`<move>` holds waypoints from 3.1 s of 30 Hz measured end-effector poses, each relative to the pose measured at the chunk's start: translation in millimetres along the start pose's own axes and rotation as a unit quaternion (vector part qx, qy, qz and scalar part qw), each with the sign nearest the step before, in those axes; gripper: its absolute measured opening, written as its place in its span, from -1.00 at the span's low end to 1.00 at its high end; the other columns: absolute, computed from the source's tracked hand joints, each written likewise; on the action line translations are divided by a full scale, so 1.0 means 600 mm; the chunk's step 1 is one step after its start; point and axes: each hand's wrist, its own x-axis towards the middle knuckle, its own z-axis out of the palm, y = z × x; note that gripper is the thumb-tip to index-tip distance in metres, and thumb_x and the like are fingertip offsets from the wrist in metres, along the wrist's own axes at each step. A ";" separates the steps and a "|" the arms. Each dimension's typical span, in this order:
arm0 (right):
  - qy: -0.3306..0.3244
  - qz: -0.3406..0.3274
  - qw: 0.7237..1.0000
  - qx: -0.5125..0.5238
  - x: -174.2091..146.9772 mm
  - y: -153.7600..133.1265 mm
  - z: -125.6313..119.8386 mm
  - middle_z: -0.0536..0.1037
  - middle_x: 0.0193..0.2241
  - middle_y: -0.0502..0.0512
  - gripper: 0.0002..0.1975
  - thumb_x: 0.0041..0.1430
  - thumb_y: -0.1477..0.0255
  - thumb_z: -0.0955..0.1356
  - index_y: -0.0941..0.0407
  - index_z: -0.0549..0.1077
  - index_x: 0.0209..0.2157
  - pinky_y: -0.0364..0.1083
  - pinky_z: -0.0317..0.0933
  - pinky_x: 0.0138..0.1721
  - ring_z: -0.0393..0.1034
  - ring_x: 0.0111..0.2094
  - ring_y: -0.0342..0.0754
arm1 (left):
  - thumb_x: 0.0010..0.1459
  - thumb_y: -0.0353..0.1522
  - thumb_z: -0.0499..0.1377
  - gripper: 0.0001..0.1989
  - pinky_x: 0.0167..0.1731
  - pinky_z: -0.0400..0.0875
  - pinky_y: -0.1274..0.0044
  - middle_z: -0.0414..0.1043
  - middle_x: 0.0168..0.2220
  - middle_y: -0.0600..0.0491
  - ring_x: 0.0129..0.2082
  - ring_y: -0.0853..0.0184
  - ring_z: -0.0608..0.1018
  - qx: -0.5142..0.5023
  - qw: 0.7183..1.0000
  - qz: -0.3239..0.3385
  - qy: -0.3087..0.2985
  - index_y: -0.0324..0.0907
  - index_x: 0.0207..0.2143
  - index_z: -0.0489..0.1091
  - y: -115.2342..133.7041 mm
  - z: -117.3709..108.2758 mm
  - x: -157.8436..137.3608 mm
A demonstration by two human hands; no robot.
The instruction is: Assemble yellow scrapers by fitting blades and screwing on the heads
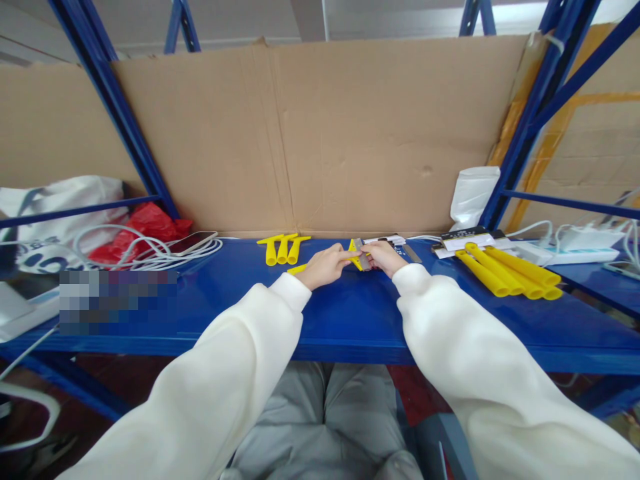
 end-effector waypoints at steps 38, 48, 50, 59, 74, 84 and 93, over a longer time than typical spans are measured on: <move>0.057 -0.029 0.796 -0.601 0.068 0.007 -0.049 0.60 -0.47 0.28 -0.74 0.13 0.38 0.34 0.27 0.60 -0.43 -0.15 0.17 -0.44 0.48 -0.41 0.00 | 0.32 -0.34 -0.02 -0.56 -0.08 0.38 0.49 0.39 -0.07 -0.04 -0.10 0.25 0.52 -0.025 0.998 -0.048 0.022 -0.03 0.23 0.26 -0.027 0.020 0.009; 0.059 -0.013 0.810 -0.583 0.073 0.004 -0.045 0.57 -0.53 0.24 -0.75 0.04 0.37 0.39 0.29 0.59 -0.35 -0.15 0.21 -0.46 0.47 -0.45 0.00 | 0.32 -0.33 -0.02 -0.56 -0.05 0.36 0.50 0.37 -0.05 -0.04 -0.08 0.25 0.52 -0.022 0.999 -0.039 0.021 -0.02 0.22 0.28 -0.025 0.022 0.010; 0.060 -0.008 0.814 -0.577 0.072 0.004 -0.043 0.56 -0.55 0.21 -0.78 0.02 0.39 0.40 0.27 0.59 -0.36 -0.16 0.20 -0.47 0.46 -0.46 -0.01 | 0.32 -0.33 -0.02 -0.56 -0.05 0.36 0.50 0.37 -0.05 -0.04 -0.08 0.26 0.52 -0.020 0.999 -0.038 0.020 -0.02 0.23 0.27 -0.024 0.022 0.010; 0.037 -0.033 0.824 -0.564 0.075 0.009 -0.047 0.54 -0.60 0.19 -0.79 0.10 0.46 0.32 0.21 0.57 -0.48 -0.15 0.19 -0.48 0.45 -0.48 -0.01 | 0.32 -0.33 -0.02 -0.56 -0.06 0.37 0.49 0.37 -0.05 -0.04 -0.07 0.24 0.51 -0.023 0.999 -0.041 0.020 -0.02 0.23 0.26 -0.025 0.022 0.010; 0.151 -0.083 0.849 -0.499 0.070 0.004 -0.051 0.61 -0.33 0.34 -0.75 0.09 0.46 0.28 0.26 0.59 -0.37 -0.12 0.24 -0.30 0.51 -0.23 0.08 | 0.33 -0.33 -0.03 -0.56 -0.07 0.39 0.47 0.37 -0.05 -0.05 -0.06 0.22 0.51 -0.020 0.999 -0.038 0.017 -0.02 0.23 0.26 -0.026 0.020 0.008; 0.184 -0.071 0.979 -0.048 0.073 -0.011 -0.046 0.54 -0.46 0.11 -0.87 0.13 0.45 0.28 0.14 0.40 -0.27 -0.13 0.37 -0.40 0.46 -0.47 -0.09 | 0.32 -0.32 0.00 -0.57 -0.06 0.39 0.47 0.37 -0.05 -0.04 -0.06 0.23 0.51 -0.028 0.999 -0.044 0.015 0.03 0.22 0.26 -0.030 0.018 0.006; 0.072 0.043 0.990 0.109 0.046 -0.032 -0.029 0.49 -0.57 0.13 -0.72 0.26 0.55 0.14 0.16 0.37 -0.46 -0.22 0.36 -0.41 0.44 -0.51 -0.16 | 0.32 -0.33 -0.01 -0.57 -0.08 0.39 0.47 0.38 -0.08 -0.04 -0.07 0.23 0.51 -0.028 0.999 -0.042 0.017 0.01 0.22 0.27 -0.031 0.019 0.006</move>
